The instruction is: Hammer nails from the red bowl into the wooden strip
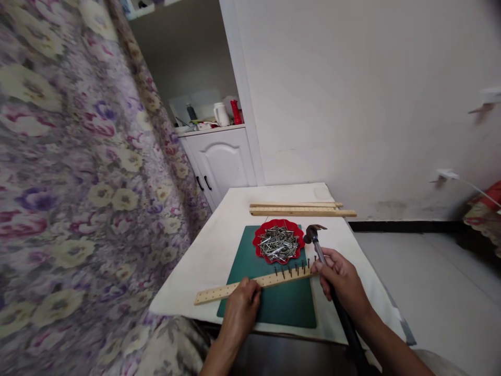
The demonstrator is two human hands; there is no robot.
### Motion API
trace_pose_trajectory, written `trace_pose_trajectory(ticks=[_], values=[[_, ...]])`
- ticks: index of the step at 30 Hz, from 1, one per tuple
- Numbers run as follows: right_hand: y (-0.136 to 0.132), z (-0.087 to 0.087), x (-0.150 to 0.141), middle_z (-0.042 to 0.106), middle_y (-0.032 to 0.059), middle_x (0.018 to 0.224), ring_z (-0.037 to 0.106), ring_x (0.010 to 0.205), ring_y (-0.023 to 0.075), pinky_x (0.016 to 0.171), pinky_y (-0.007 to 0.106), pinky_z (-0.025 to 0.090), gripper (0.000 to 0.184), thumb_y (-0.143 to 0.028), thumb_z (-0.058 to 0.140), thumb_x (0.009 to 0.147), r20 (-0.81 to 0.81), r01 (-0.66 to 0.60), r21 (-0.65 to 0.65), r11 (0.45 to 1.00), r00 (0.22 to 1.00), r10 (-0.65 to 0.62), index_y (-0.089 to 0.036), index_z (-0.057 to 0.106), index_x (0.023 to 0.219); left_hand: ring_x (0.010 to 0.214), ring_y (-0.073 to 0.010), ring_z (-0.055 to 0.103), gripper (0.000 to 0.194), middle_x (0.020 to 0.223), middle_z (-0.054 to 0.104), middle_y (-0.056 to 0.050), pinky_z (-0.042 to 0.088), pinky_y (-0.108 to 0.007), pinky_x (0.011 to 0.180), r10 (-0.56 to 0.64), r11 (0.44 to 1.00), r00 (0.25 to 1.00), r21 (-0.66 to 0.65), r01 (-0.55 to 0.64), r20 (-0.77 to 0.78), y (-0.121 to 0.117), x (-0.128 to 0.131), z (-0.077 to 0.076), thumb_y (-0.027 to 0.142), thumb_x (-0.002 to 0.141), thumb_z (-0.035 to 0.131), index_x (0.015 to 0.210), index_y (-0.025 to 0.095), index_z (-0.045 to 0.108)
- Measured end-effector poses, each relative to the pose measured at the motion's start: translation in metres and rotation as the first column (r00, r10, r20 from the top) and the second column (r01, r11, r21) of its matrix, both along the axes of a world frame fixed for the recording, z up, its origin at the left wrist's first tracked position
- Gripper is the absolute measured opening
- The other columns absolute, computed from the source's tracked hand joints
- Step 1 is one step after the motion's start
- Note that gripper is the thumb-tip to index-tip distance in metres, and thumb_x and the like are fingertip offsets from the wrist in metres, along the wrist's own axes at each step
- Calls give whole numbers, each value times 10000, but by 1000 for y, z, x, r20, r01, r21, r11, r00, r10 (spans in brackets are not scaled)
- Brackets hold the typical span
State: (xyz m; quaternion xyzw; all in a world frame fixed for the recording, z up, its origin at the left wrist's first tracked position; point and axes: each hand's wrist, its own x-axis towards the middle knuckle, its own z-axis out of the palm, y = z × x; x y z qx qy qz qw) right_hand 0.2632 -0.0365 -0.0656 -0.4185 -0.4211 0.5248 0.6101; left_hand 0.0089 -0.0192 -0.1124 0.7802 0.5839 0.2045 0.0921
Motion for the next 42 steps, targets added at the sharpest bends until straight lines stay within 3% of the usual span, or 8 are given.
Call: trace_pose_trajectory(ticks=[4,16,22,29,42], values=[[0,0,-1,614,-24,714,392,326,41,265,170,330,347,-378,640,750,-1,-10,-6,1000,1000,10,-181,542,1019,743,-157,568,157,774,550,-29,412,-243,678,-1,1000,1000,-13,1,17,5,11,-4,184,824,423,755,214,561],[-2,1,-2,607,-27,716,392,326,36,273,163,323,314,-340,618,775,4,-17,-12,1000,1000,17,-178,539,1031,855,-198,596,200,853,624,-67,464,-298,770,-60,996,940,-36,77,335,6,25,-9,282,862,440,866,217,629],[-1,-1,-4,609,-22,722,385,323,33,266,161,319,311,-350,624,776,0,-38,-17,999,999,38,-180,540,1023,828,-191,610,179,846,652,-52,468,-289,764,-41,998,940,-28,54,340,5,27,-11,263,848,461,820,221,633],[-3,2,-6,620,-5,754,389,329,31,268,165,334,326,-342,627,779,-7,-38,-21,999,999,38,-172,538,1042,865,-190,620,241,902,674,-67,477,-290,789,-63,998,916,12,63,395,6,28,-14,305,880,443,903,215,665],[-6,3,-6,624,-8,751,386,329,24,275,153,330,346,-341,616,785,-8,-57,-29,998,998,57,-164,507,1062,736,-160,606,234,764,641,-24,435,-243,688,0,1000,889,-10,5,458,20,43,-6,319,852,499,791,202,693]])
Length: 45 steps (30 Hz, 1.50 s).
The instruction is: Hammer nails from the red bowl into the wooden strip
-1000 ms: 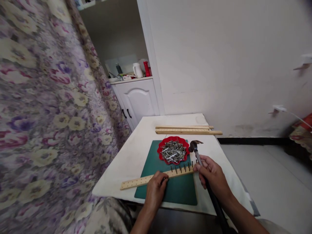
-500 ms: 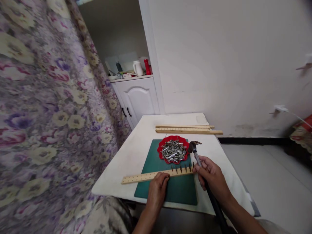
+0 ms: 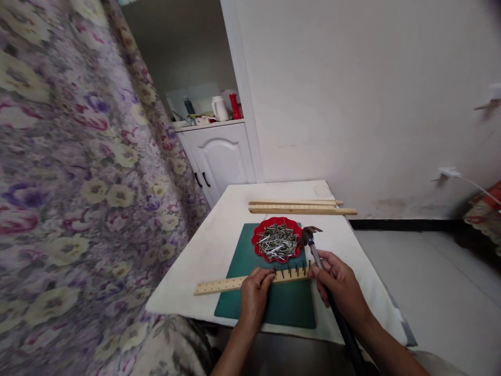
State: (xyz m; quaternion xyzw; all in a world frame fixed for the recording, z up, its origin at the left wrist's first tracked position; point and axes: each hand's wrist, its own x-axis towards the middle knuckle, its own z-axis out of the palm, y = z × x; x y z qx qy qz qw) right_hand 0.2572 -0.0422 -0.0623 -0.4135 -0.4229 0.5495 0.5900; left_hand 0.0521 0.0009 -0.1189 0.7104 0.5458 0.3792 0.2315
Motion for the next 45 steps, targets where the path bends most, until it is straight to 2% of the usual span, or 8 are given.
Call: trace_pose_trajectory(ticks=[11,14,18,21,25,31,45], values=[[-1,0,-2,582,-39,703,377,319,18,272,142,322,313,-331,591,803,19,-39,-6,999,999,39,-170,500,1056,730,-150,586,250,773,627,-19,408,-230,678,-5,1000,995,5,6,-102,-1,3,0,313,868,466,787,205,677],[-3,-1,-2,593,-37,719,384,305,10,270,135,322,309,-319,583,811,34,-136,-26,990,990,136,-169,491,1065,724,-147,580,259,766,617,-16,398,-225,665,-3,1000,991,3,4,-137,-1,4,1,312,872,455,768,204,665],[-7,-3,-12,615,-26,726,404,280,12,255,130,308,312,-300,566,810,42,-326,-76,942,943,330,-156,483,1074,704,-138,569,256,750,597,-5,382,-220,651,1,1000,987,-4,-2,-162,0,4,-3,310,875,449,750,204,645],[-10,-3,-24,614,-37,700,399,260,11,244,122,279,298,-280,549,809,65,-380,-106,919,920,388,-156,487,1073,683,-129,557,238,721,572,4,361,-216,630,17,1000,982,-8,-19,-189,1,4,-6,281,864,460,701,190,607],[-13,-3,-35,604,-47,688,399,267,11,251,119,268,287,-264,532,804,102,-380,-127,916,914,393,-160,492,1069,668,-122,545,210,691,542,14,338,-212,611,26,999,978,-15,-29,-205,1,4,-7,234,848,465,668,177,558],[-17,-1,-35,592,-54,683,396,269,12,263,129,248,249,-255,516,806,143,-390,-165,906,899,413,-167,496,1038,666,-112,532,201,682,525,18,327,-205,606,6,1000,980,2,-5,-200,1,3,-8,187,832,463,650,174,545],[-19,-6,-36,605,-38,761,401,275,15,267,143,251,318,-314,516,830,175,-366,-160,917,903,392,-200,473,1123,666,-118,545,223,698,559,6,334,-208,597,9,1000,979,-3,-10,-205,-2,2,-6,242,846,485,657,175,583]])
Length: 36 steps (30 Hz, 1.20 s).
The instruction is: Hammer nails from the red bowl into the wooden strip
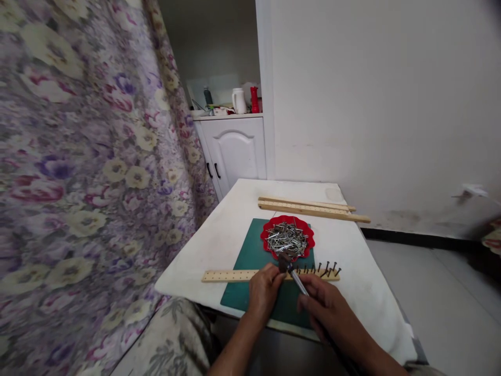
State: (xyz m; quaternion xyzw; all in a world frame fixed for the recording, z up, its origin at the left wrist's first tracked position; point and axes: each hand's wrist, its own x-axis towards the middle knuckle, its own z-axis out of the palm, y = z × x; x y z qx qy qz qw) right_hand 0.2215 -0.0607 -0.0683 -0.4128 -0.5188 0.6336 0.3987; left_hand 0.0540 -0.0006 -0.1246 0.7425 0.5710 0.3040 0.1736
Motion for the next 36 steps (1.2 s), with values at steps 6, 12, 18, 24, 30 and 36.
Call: trace_pose_trajectory(ticks=[6,12,18,24,30,36], values=[[-1,3,1,601,-34,738,391,276,17,262,141,245,327,-344,531,819,18,-6,-4,1000,1000,6,-192,487,1104,687,-132,558,239,702,574,-3,357,-218,610,-8,1000,1000,1,8,8,0,0,-3,249,855,474,671,183,613],[4,6,13,595,-29,733,396,288,19,267,148,276,370,-408,564,822,-63,122,54,991,991,-119,-194,488,1114,773,-155,586,193,799,621,-26,414,-238,694,-30,1000,995,8,29,97,1,-4,-6,274,851,501,816,207,678],[13,11,26,604,-7,768,388,316,20,275,158,322,352,-395,584,828,-157,253,76,964,958,-239,-172,507,1089,753,-152,588,185,780,615,-30,422,-240,694,-68,998,988,22,65,137,-1,-11,0,264,846,509,843,200,683],[19,10,29,617,1,781,390,328,36,272,179,337,394,-413,612,800,-192,296,47,954,940,-282,-173,512,1096,739,-145,579,190,809,620,-25,429,-233,667,-45,998,985,57,36,169,14,-22,22,255,861,470,875,193,649],[20,10,27,601,-12,766,386,322,24,273,162,329,361,-401,608,804,-197,285,35,958,941,-273,-179,510,1071,844,-163,575,217,899,625,-45,434,-261,762,-28,989,996,141,40,-84,75,-16,44,204,869,424,882,193,640],[21,10,26,613,3,794,374,316,10,280,152,302,348,-397,595,813,-201,278,36,960,943,-266,-172,507,1063,914,-179,577,217,950,637,-71,415,-247,763,18,999,898,42,1,-440,133,5,46,193,852,461,892,193,674]])
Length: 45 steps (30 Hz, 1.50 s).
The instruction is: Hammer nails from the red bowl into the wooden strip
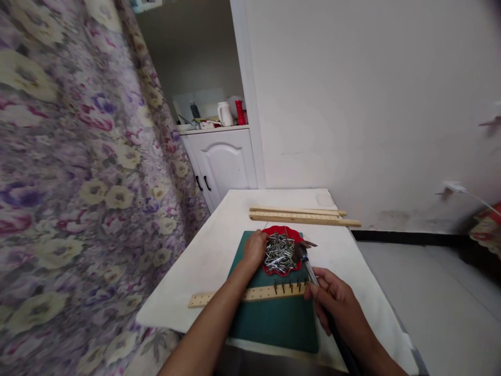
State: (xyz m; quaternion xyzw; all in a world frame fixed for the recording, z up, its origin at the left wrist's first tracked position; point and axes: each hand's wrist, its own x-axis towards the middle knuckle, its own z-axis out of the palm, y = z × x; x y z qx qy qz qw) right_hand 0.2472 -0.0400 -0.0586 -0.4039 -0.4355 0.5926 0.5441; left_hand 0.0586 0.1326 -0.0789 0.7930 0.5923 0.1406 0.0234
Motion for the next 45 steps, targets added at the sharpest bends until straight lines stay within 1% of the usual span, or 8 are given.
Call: trace_pose_trajectory(ticks=[5,10,16,23,27,30,34,45], values=[[0,0,0,617,-1,789,370,307,7,273,148,293,332,-385,581,821,1,-20,-10,1000,1000,20,-174,503,1066,852,-192,599,185,935,652,-87,406,-251,702,14,999,999,-37,-15,-49,16,5,-7,208,831,490,819,168,670],[0,0,0,628,5,789,384,306,13,268,147,287,349,-396,583,813,14,-16,-5,1000,1000,16,-171,506,1069,851,-204,601,210,970,633,-107,402,-269,707,13,1000,998,-14,-14,-53,12,2,-5,196,850,441,851,159,648],[1,-1,-2,620,-13,763,379,295,17,265,152,288,314,-381,572,815,34,-14,-6,1000,999,14,-173,501,1039,878,-183,580,196,950,637,-66,401,-258,717,-7,999,1000,43,7,4,-15,-10,4,197,865,430,936,205,613],[1,-5,-4,598,-38,730,373,289,24,260,163,289,316,-379,575,801,49,-1,-6,1000,999,1,-183,497,1036,750,-139,555,166,818,593,-16,399,-233,684,-59,985,961,175,12,270,-64,-39,5,167,820,435,833,203,596],[0,-7,-3,606,-29,748,385,303,21,268,159,301,302,-361,568,812,62,3,13,1000,998,-3,-176,504,1041,665,-130,519,135,731,550,0,372,-230,616,-49,994,942,113,12,332,-96,-51,4,147,776,443,757,194,568],[-1,-8,-3,599,-33,741,393,311,22,270,157,313,299,-359,563,817,72,-1,19,1000,997,0,-178,504,1048,637,-125,508,131,705,534,4,354,-228,592,-76,997,932,32,69,354,-113,-47,0,140,767,439,724,191,552],[-2,-8,-3,588,-44,713,390,298,24,260,156,303,318,-374,563,811,89,-4,2,1000,996,4,-180,496,1053,664,-133,516,143,707,529,-5,347,-232,602,-124,990,934,-15,137,335,-121,-35,-6,125,771,426,712,187,541],[0,-9,-3,589,-42,731,384,287,19,254,155,301,316,-362,543,810,97,-21,8,1000,995,20,-179,479,1060,669,-140,502,136,764,531,-23,336,-244,610,-149,986,962,-41,162,229,-119,-29,-9,91,765,417,747,182,517]])
